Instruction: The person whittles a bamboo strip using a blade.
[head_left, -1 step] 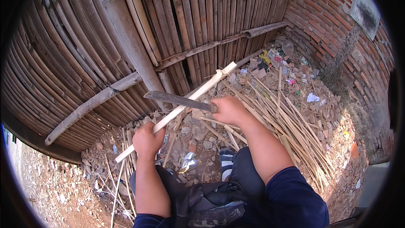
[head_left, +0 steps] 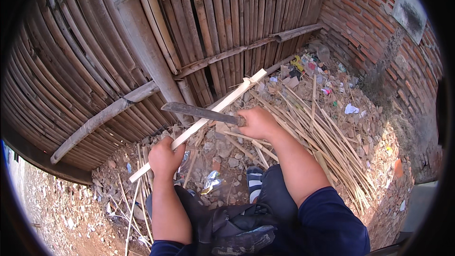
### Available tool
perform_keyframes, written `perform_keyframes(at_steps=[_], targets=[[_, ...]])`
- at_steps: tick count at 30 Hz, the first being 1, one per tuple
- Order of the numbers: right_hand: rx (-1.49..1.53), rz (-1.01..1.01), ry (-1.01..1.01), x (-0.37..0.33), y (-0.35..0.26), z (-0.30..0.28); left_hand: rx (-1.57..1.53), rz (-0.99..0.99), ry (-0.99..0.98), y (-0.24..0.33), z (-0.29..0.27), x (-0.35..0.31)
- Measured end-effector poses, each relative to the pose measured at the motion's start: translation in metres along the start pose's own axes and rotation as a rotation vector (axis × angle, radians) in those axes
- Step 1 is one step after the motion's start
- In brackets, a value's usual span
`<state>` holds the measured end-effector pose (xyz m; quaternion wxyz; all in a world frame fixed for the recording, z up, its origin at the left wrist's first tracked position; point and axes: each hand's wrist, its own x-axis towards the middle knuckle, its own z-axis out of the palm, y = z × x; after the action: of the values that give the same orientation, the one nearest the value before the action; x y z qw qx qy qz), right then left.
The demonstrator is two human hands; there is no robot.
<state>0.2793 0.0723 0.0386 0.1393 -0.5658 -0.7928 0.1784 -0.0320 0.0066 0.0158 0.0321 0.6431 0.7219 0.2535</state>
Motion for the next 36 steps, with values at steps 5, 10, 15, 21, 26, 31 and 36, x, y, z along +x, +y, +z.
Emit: perform_keyframes(at_steps=[5, 10, 15, 21, 26, 31, 36], targets=[[0.220, 0.389, 0.283, 0.008, 0.040, -0.013, 0.008, 0.049, 0.087, -0.001, 0.002, 0.004], [0.169, 0.404, 0.260, 0.005, 0.043, -0.005, -0.020, -0.026, 0.015, 0.002, 0.000, 0.003], [0.134, 0.342, 0.182, 0.006, 0.020, -0.012, -0.021, -0.046, 0.017, -0.002, 0.000, 0.001], [-0.152, 0.025, 0.084, -0.002, -0.010, 0.000, -0.054, -0.014, -0.014, -0.001, 0.000, 0.000], [-0.032, 0.339, 0.298, 0.002, 0.045, -0.017, -0.005, 0.055, -0.017, 0.007, -0.007, 0.007], [-0.035, 0.413, 0.345, 0.005, 0.035, -0.006, -0.011, -0.051, -0.075, -0.005, 0.002, 0.006], [-0.033, 0.213, 0.166, 0.002, 0.003, -0.002, -0.021, -0.022, -0.044, 0.000, 0.005, 0.001]])
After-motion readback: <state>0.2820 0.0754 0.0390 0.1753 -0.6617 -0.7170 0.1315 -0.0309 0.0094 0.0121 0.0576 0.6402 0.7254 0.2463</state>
